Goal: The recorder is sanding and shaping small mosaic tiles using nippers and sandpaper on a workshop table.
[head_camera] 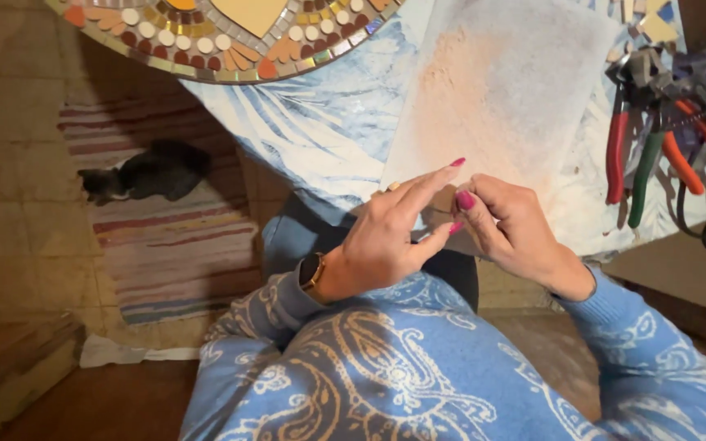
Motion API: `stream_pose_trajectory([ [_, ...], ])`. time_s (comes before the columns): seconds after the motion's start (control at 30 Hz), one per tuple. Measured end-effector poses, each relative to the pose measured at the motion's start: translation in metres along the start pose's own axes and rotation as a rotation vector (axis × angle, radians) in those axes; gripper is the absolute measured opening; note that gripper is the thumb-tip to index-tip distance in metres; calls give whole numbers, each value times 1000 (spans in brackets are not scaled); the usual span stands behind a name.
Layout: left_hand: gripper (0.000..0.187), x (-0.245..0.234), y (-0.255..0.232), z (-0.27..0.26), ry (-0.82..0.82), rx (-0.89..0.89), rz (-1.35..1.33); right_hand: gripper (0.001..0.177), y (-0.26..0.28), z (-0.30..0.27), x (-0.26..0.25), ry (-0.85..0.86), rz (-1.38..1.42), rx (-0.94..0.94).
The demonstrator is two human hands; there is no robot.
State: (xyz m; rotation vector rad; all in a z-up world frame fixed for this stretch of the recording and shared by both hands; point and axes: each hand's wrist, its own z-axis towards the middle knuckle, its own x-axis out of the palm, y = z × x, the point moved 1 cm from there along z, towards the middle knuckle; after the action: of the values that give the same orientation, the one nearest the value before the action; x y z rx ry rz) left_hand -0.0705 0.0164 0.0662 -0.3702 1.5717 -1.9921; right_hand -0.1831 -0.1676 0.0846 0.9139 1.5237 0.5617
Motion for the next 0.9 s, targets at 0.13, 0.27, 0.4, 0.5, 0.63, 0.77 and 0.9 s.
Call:
stream_pose_trajectory([
  [0.13,59,-1,5,-4,18,8,30,15,1,-2,-4,22,62,204],
  [0.27,44,-5,12,-14,-34,158,262,15,6,-1,-13,-40,-253,-44],
  [0.4,34,4,26,-26,64,248,444,20,8,1,-16,51,-210,205],
  [0.5,34,11,36,-32,99,286,592,22,-15,-7,-14,80,52,286],
  [0.63,44,14,40,-35,128,249,687,22,-14,-4,-11,94,131,219],
  [0.77,59,16,43,-37,198,284,801,10,-4,0,-7,19,-301,97],
  [0.9,76,18,41,-40,202,344,949,16,-5,-6,-5,6,-798,-161],
])
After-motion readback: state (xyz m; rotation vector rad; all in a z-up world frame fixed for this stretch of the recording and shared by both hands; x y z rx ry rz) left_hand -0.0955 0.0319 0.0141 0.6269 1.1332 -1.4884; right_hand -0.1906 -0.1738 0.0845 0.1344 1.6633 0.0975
